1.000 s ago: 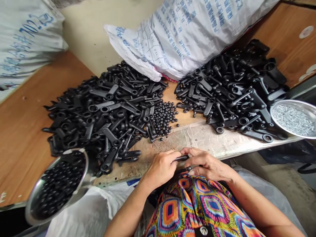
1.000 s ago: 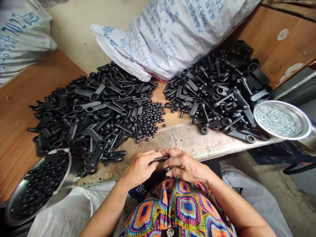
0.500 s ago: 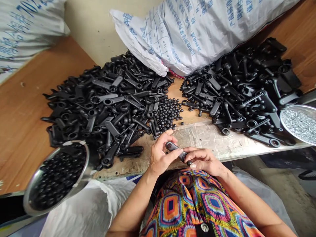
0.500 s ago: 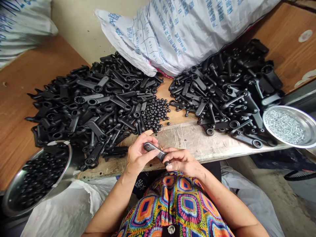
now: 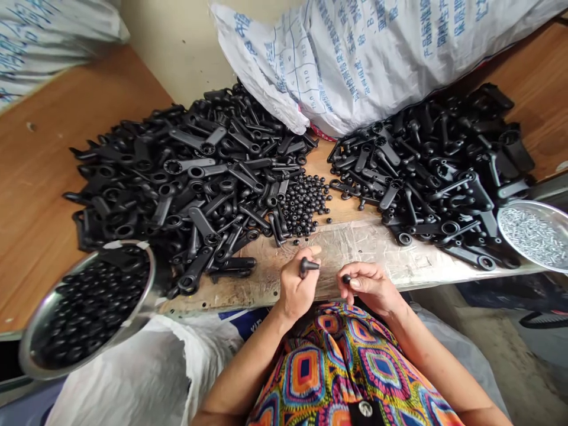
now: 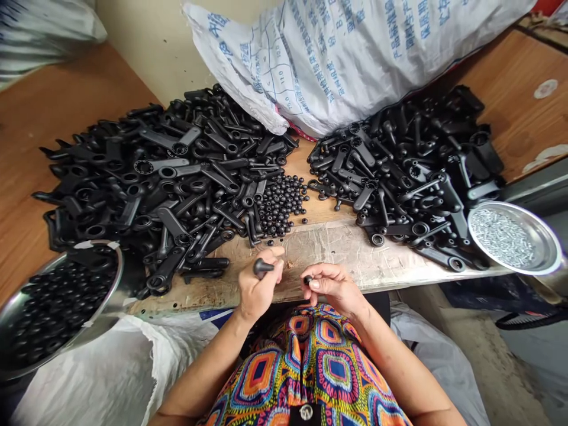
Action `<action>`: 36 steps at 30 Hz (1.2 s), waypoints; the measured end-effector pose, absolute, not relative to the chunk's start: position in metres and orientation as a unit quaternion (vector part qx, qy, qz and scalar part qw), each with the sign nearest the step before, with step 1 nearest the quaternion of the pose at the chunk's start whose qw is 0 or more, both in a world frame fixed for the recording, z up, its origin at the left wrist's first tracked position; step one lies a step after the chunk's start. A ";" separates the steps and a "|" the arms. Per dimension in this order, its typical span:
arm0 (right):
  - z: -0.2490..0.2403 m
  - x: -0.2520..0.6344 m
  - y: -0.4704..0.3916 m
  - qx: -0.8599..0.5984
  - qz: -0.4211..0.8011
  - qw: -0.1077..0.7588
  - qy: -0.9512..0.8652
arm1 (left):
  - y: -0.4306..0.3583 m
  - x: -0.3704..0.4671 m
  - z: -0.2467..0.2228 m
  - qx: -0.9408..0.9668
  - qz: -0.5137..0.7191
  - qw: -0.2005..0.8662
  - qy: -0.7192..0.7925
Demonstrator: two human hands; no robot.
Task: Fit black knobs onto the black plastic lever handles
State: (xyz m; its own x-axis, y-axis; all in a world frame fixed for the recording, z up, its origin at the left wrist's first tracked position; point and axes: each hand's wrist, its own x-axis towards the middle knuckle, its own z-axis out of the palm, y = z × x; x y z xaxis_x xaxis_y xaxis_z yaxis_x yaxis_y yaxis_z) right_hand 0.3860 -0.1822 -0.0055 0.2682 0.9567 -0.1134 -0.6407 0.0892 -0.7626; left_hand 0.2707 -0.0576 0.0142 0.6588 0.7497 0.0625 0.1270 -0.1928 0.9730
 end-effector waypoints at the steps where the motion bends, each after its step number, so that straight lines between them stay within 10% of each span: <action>1: -0.004 0.386 -0.182 -0.363 0.564 0.711 -0.209 | -0.059 0.268 0.013 0.758 0.261 0.522 0.292; 36: -0.012 0.377 -0.169 -0.544 0.441 0.673 -0.236 | -0.064 0.276 0.000 0.927 0.086 0.248 0.269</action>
